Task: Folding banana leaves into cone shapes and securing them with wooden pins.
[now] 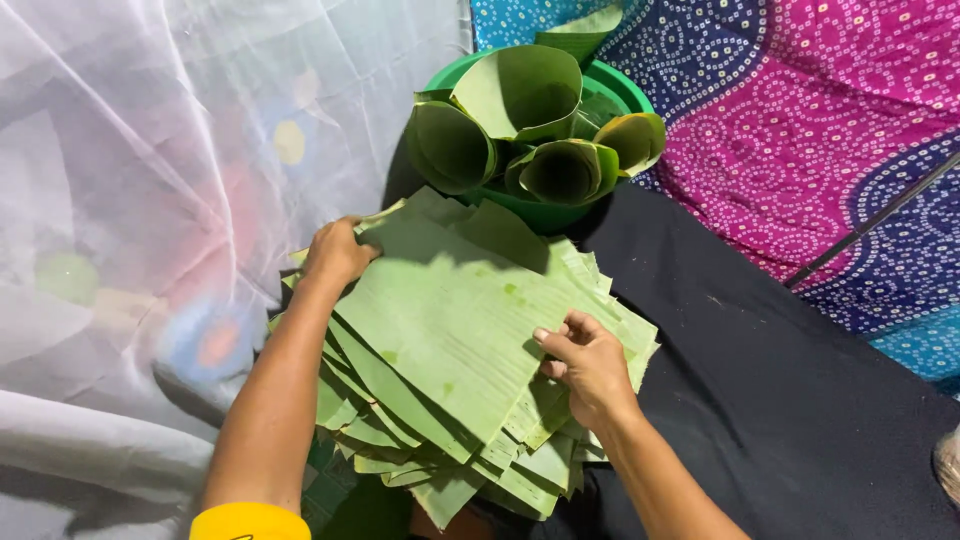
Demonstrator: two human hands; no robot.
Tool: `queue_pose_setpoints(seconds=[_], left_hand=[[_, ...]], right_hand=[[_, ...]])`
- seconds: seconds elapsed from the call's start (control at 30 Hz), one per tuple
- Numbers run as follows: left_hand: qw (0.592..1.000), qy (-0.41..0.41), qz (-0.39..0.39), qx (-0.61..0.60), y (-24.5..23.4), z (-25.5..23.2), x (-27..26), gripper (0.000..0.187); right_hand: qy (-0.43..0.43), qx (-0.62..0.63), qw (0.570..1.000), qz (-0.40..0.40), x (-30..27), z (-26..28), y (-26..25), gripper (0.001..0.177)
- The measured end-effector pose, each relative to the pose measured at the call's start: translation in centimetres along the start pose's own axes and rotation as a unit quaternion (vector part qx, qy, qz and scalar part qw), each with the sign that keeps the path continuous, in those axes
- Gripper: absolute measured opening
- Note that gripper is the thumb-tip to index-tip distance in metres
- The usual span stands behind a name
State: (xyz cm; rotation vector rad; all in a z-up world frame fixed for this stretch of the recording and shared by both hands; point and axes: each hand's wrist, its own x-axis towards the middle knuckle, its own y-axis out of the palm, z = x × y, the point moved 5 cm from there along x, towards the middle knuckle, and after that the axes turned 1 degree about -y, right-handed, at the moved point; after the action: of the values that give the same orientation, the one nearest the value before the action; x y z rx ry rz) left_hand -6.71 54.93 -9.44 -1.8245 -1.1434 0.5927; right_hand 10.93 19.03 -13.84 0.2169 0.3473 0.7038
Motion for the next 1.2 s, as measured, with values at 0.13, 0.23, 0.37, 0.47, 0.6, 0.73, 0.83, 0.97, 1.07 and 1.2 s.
queue_pose_setpoints(seconds=[0.13, 0.23, 0.37, 0.47, 0.6, 0.73, 0.83, 0.97, 1.07, 1.2], left_hand=[[0.996, 0.032, -0.081, -0.014, 1.7, 1.8, 2.1, 0.060], [0.994, 0.018, -0.067, -0.082, 1.3, 1.3, 1.6, 0.039], [0.993, 0.009, -0.073, -0.093, -0.5, -0.2, 0.1, 0.022], [0.990, 0.031, -0.086, -0.105, 0.5, 1.6, 1.6, 0.020], [0.988, 0.076, -0.108, -0.085, 1.0, 3.1, 2.9, 0.017], [0.994, 0.031, -0.071, -0.082, 0.4, 3.0, 1.9, 0.023], [0.994, 0.009, 0.015, -0.107, 0.8, 3.1, 1.8, 0.046], [0.998, -0.009, 0.010, -0.068, 1.4, 3.8, 2.5, 0.052], [0.998, -0.014, 0.002, -0.066, 2.0, 4.2, 3.0, 0.043], [0.998, -0.017, 0.003, -0.056, 1.6, 3.4, 2.4, 0.041]], right_hand=[[-0.037, -0.096, 0.994, -0.036, 0.7, 0.9, 0.0, 0.031], [-0.072, -0.133, 0.987, -0.055, 0.5, 2.1, 0.3, 0.022], [-0.071, -0.109, 0.989, -0.071, 1.6, 1.3, -1.0, 0.022], [-0.044, -0.072, 0.996, -0.032, 1.2, 1.5, -0.6, 0.028], [0.028, -0.109, 0.993, 0.021, -0.9, 3.0, 1.8, 0.042], [0.021, -0.079, 0.996, 0.024, 0.1, 1.8, 0.3, 0.035], [0.022, -0.047, 0.998, 0.039, 0.1, 1.8, 0.1, 0.034], [0.050, -0.059, 0.996, 0.051, -0.7, 2.1, 0.3, 0.035], [0.047, -0.070, 0.995, 0.054, -0.7, 2.0, 0.0, 0.034], [0.056, -0.093, 0.993, 0.056, -0.4, 2.0, -0.4, 0.026]])
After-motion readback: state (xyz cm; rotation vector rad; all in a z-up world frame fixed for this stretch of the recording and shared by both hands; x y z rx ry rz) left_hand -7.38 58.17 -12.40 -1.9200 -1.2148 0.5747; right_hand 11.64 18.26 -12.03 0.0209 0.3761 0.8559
